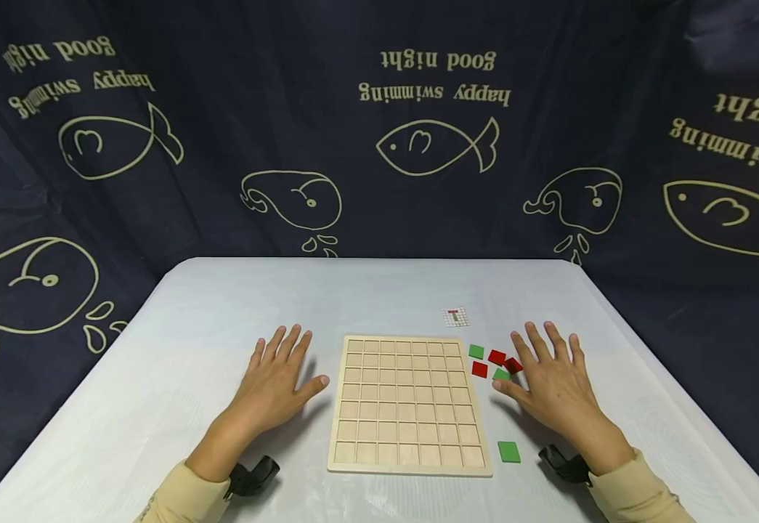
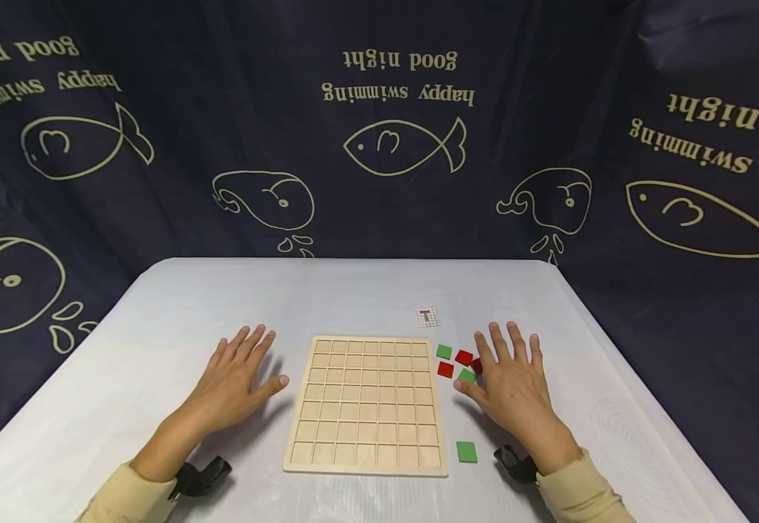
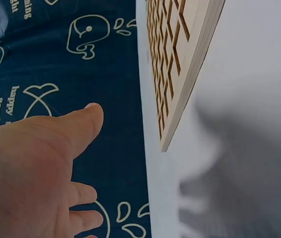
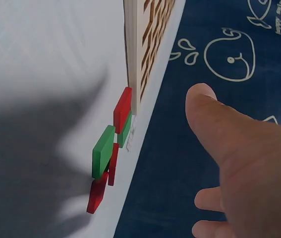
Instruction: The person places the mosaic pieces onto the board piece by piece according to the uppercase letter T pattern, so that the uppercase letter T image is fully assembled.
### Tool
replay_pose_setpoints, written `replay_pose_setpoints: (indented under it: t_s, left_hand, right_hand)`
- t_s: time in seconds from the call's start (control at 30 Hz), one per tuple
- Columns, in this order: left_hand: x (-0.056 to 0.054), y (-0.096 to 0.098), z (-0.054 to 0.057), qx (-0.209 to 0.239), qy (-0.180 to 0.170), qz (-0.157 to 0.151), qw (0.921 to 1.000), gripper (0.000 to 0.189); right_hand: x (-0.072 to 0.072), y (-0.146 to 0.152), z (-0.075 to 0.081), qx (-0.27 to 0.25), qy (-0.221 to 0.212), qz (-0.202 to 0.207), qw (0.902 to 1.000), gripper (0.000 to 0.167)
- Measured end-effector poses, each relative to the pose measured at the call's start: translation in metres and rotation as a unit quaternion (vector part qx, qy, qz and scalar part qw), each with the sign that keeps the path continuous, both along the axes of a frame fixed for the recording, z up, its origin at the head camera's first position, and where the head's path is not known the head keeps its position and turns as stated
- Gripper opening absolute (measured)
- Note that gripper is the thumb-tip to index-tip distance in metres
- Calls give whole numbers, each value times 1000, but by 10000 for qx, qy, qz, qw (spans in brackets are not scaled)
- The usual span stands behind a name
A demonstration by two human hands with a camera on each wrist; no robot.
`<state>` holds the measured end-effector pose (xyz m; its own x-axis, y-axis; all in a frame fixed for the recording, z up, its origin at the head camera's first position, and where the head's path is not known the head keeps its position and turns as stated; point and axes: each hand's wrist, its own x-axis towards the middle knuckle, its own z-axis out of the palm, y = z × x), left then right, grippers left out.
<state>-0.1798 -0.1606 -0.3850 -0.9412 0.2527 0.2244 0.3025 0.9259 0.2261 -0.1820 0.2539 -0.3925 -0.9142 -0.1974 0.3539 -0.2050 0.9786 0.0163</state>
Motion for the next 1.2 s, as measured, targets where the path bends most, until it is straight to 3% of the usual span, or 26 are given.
replay_pose_setpoints:
  t_s: [1.2]
  left_hand:
    - [1, 6, -6, 93, 134, -291, 9994, 73]
  right_hand:
    - [-3, 0, 2, -225, -135, 114, 9996, 84]
